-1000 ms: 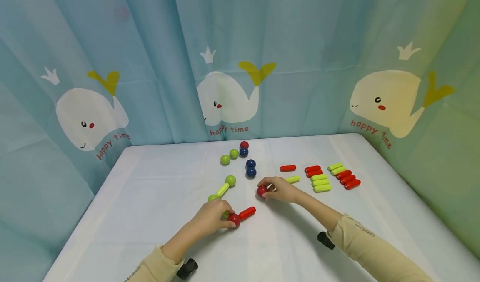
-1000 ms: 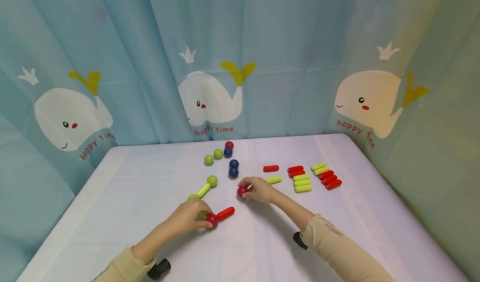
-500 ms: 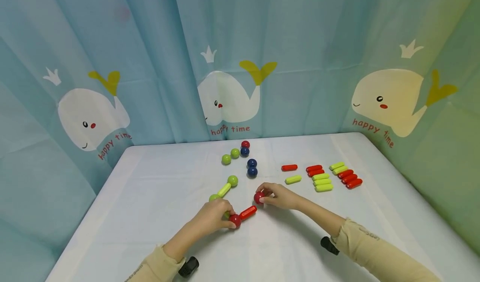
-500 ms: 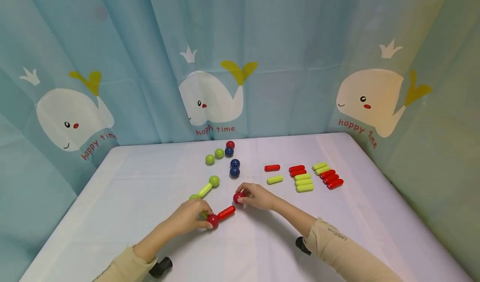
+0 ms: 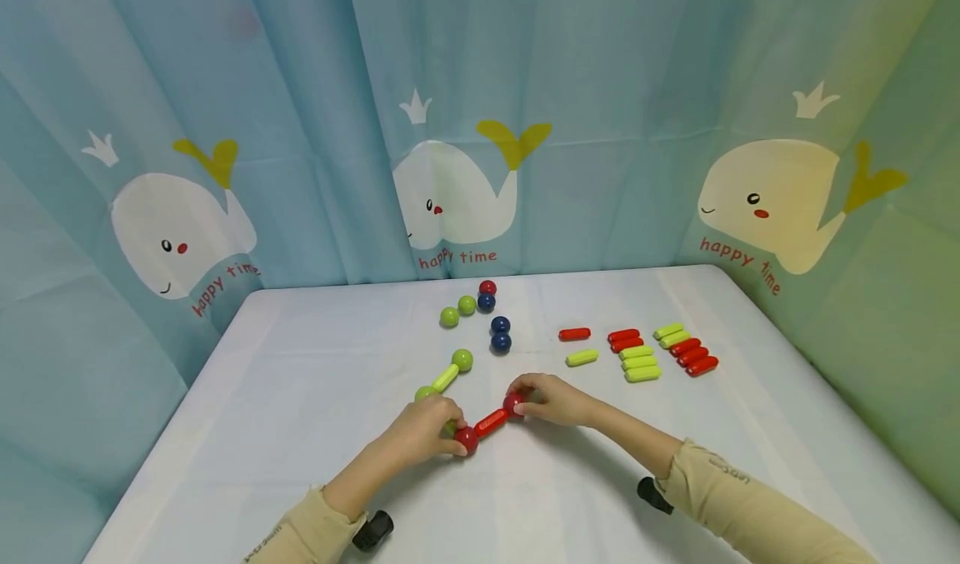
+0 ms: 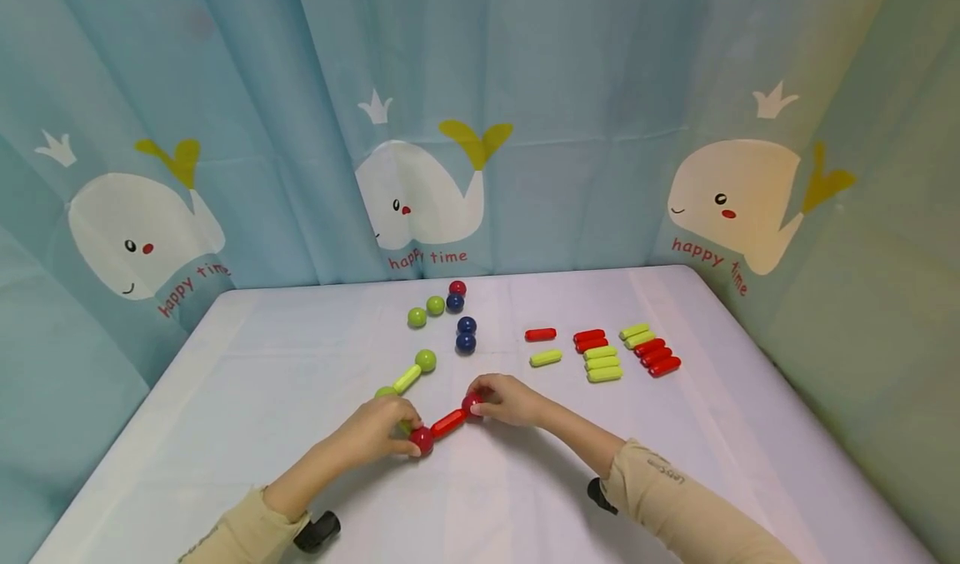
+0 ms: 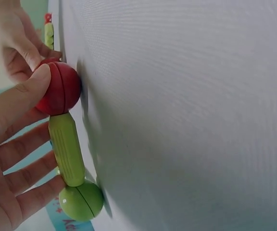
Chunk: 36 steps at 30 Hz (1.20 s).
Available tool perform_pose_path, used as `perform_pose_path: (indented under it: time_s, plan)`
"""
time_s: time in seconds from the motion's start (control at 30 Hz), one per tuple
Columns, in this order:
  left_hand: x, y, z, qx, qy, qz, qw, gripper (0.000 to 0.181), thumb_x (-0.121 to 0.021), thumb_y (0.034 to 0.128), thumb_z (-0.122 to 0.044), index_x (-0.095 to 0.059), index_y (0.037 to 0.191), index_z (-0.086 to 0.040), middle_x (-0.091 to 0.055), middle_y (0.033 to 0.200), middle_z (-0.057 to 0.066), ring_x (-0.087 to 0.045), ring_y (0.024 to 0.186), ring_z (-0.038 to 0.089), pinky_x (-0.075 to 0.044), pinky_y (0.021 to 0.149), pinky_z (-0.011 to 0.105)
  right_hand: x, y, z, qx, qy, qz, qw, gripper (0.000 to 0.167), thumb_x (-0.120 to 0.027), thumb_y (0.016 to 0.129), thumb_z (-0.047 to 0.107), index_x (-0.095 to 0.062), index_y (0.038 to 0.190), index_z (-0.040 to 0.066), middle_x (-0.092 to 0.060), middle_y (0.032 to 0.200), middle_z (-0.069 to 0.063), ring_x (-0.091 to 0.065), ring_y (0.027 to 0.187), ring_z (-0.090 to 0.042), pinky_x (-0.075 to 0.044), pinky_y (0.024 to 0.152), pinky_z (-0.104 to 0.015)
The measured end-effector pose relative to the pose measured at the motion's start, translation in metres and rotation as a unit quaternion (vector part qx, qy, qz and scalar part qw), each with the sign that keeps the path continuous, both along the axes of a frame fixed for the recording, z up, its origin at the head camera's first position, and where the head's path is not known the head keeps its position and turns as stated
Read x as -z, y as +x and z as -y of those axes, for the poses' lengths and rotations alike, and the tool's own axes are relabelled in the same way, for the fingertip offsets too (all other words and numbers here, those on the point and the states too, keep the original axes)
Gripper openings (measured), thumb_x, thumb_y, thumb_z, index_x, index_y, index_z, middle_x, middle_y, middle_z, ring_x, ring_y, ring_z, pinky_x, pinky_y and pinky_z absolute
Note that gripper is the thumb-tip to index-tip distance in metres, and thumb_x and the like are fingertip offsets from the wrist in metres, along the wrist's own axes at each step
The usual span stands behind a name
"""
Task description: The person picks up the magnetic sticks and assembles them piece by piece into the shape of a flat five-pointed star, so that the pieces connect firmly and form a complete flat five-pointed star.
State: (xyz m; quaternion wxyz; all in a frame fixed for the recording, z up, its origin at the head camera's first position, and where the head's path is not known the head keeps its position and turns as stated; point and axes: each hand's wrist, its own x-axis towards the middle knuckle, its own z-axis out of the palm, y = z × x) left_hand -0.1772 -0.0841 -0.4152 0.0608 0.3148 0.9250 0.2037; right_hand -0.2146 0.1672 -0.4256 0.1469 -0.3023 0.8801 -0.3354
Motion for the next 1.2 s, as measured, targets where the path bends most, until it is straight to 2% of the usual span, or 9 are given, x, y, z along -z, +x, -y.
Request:
perform_pose_path:
  time_s: [0.2, 0.4, 0.5, 0.6, 0.83, 0.9, 1.0, 1.1, 1.2]
  plan:
    - [-0.001, -0.007, 0.007, 0.043, -0.013, 0.008, 0.999, 0.022, -0.08, 0.073, -0.022, -0.069, 0.089, -0.011, -0.069, 0.088, -0.004, -0.06, 0.082, 0.008, -0.049, 0.078, 0.027, -0.003, 0.0, -0.003, 0.006, 0.003, 0.042, 0.9991, 0.033, -0.061, 0.091, 0.019, -0.058, 0.117, -0.001, -0.063, 0.112, -0.013, -0.057, 0.101, -0.022, -0.05, 0.089, -0.036]
    - [0.0, -0.015, 0.015, 0.059, -0.017, 0.034, 0.9975, 0.028, -0.078, 0.0755, -0.019, -0.071, 0.1, -0.008, -0.07, 0.099, 0.0, -0.062, 0.091, 0.009, -0.05, 0.085, 0.028, -0.001, -0.002, -0.004, 0.017, -0.012, 0.085, 0.9961, 0.036, -0.059, 0.093, 0.022, -0.057, 0.12, -0.002, -0.061, 0.12, -0.016, -0.055, 0.112, -0.03, -0.046, 0.096, -0.047]
    - [-0.002, -0.016, 0.019, 0.07, -0.017, 0.039, 0.9967, 0.028, -0.078, 0.0753, -0.017, -0.071, 0.1, -0.007, -0.069, 0.099, 0.0, -0.062, 0.093, 0.012, -0.049, 0.086, 0.03, -0.001, -0.003, -0.004, 0.016, -0.014, 0.087, 0.996, 0.036, -0.059, 0.093, 0.022, -0.057, 0.119, -0.001, -0.061, 0.118, -0.015, -0.055, 0.111, -0.029, -0.046, 0.096, -0.047]
    - [-0.005, -0.017, 0.025, 0.076, -0.031, 0.037, 0.9959, 0.028, -0.079, 0.0746, -0.015, -0.071, 0.1, -0.008, -0.068, 0.105, 0.002, -0.06, 0.102, 0.018, -0.047, 0.093, 0.035, -0.001, -0.004, -0.007, 0.012, -0.019, 0.092, 0.9955, 0.035, -0.057, 0.094, 0.023, -0.057, 0.12, -0.001, -0.062, 0.118, -0.014, -0.056, 0.109, -0.026, -0.046, 0.096, -0.044]
    - [-0.014, -0.016, 0.043, 0.068, -0.05, 0.052, 0.9951, 0.028, -0.08, 0.0728, -0.012, -0.071, 0.099, -0.009, -0.059, 0.124, 0.013, -0.051, 0.12, 0.03, -0.04, 0.102, 0.045, -0.008, -0.016, -0.017, 0.048, -0.073, 0.133, 0.9872, 0.032, -0.054, 0.096, 0.018, -0.057, 0.117, -0.005, -0.061, 0.11, -0.019, -0.058, 0.083, -0.019, -0.053, 0.076, -0.03]
    - [-0.017, -0.015, 0.046, 0.066, -0.05, 0.058, 0.9949, 0.029, -0.08, 0.0733, -0.013, -0.07, 0.1, -0.008, -0.058, 0.126, 0.014, -0.049, 0.122, 0.032, -0.039, 0.103, 0.046, -0.011, -0.022, -0.02, 0.064, -0.083, 0.118, 0.9875, 0.031, -0.055, 0.095, 0.017, -0.058, 0.114, -0.007, -0.06, 0.108, -0.02, -0.059, 0.082, -0.021, -0.054, 0.074, -0.031]
    - [-0.021, -0.012, 0.043, 0.065, -0.055, 0.057, 0.9948, 0.028, -0.078, 0.0765, -0.018, -0.07, 0.101, -0.006, -0.057, 0.126, 0.016, -0.049, 0.122, 0.032, -0.039, 0.103, 0.046, -0.016, -0.031, -0.025, 0.083, -0.077, 0.062, 0.9917, 0.027, -0.056, 0.094, 0.015, -0.06, 0.11, -0.007, -0.063, 0.105, -0.02, -0.059, 0.084, -0.023, -0.054, 0.074, -0.031]
    - [-0.025, -0.005, 0.033, 0.06, -0.064, 0.046, 0.9951, 0.03, -0.075, 0.0802, -0.022, -0.069, 0.104, -0.005, -0.06, 0.123, 0.014, -0.052, 0.119, 0.029, -0.042, 0.1, 0.044, -0.02, -0.041, -0.031, 0.104, -0.056, -0.011, 0.9929, 0.022, -0.057, 0.093, 0.011, -0.063, 0.106, -0.006, -0.065, 0.1, -0.016, -0.058, 0.086, -0.022, -0.052, 0.074, -0.028]
    - [-0.023, 0.005, 0.015, 0.044, -0.065, 0.02, 0.9967, 0.032, -0.072, 0.0824, -0.027, -0.069, 0.108, -0.008, -0.065, 0.115, 0.007, -0.059, 0.106, 0.021, -0.049, 0.09, 0.038, -0.02, -0.05, -0.039, 0.128, -0.03, -0.077, 0.9883, 0.018, -0.059, 0.091, 0.007, -0.064, 0.103, -0.005, -0.066, 0.094, -0.014, -0.057, 0.082, -0.019, -0.049, 0.073, -0.025]
